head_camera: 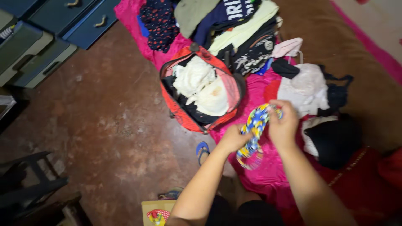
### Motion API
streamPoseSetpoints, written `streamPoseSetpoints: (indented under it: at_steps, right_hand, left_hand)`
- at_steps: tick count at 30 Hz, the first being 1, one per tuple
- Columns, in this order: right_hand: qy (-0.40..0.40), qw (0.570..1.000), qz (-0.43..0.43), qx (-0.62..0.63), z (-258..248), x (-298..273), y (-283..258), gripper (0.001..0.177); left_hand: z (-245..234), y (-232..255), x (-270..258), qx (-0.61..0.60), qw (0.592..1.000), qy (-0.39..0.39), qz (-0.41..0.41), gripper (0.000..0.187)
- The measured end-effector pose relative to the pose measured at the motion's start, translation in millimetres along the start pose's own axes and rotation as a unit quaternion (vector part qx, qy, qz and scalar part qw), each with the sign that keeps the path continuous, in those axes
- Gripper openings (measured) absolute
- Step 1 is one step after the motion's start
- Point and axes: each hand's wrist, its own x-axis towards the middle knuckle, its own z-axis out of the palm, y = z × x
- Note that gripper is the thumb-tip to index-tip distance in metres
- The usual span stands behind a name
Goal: The person packs various pieces of clothing, including shirts, socks, and undergarments, into a red and black bag on a bed and then zips it closed.
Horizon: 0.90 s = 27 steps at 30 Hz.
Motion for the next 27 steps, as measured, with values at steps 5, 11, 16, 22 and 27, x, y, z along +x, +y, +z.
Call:
streamPoseSetpoints:
  at_steps: [5, 11, 16, 22, 27]
  right_hand:
    - [-0.018, 0.989, 0.084, 0.12, 44, 16, -36, 0.013]
    - [-0.085, 0.995, 0.054, 0.01, 96, 19, -43, 0.039]
    - [-0.195, 0.867, 0.278, 0.366, 134, -4, -41, 0.065]
    - [-0.245, 0.918, 0.11, 0.29, 150, -17, -63, 0.054]
    - [-0.233, 0.965, 0.107, 0.059, 165, -5, -81, 0.041]
  left_hand:
    - [-78, 9, 3, 0.068, 0.995, 0.06, 0.045, 0.032]
    - [-141, 17, 2, -0.206, 0.977, 0.032, -0.038, 0.034]
    - [-178, 22, -3, -0.168, 0.985, -0.016, 0.013, 0.037]
    - [-209, 47, -17, -0.007, 0.994, 0.099, 0.045, 0.09]
    - [-220, 34, -4, 0.003, 0.998, 0.028, 0.049, 0.053]
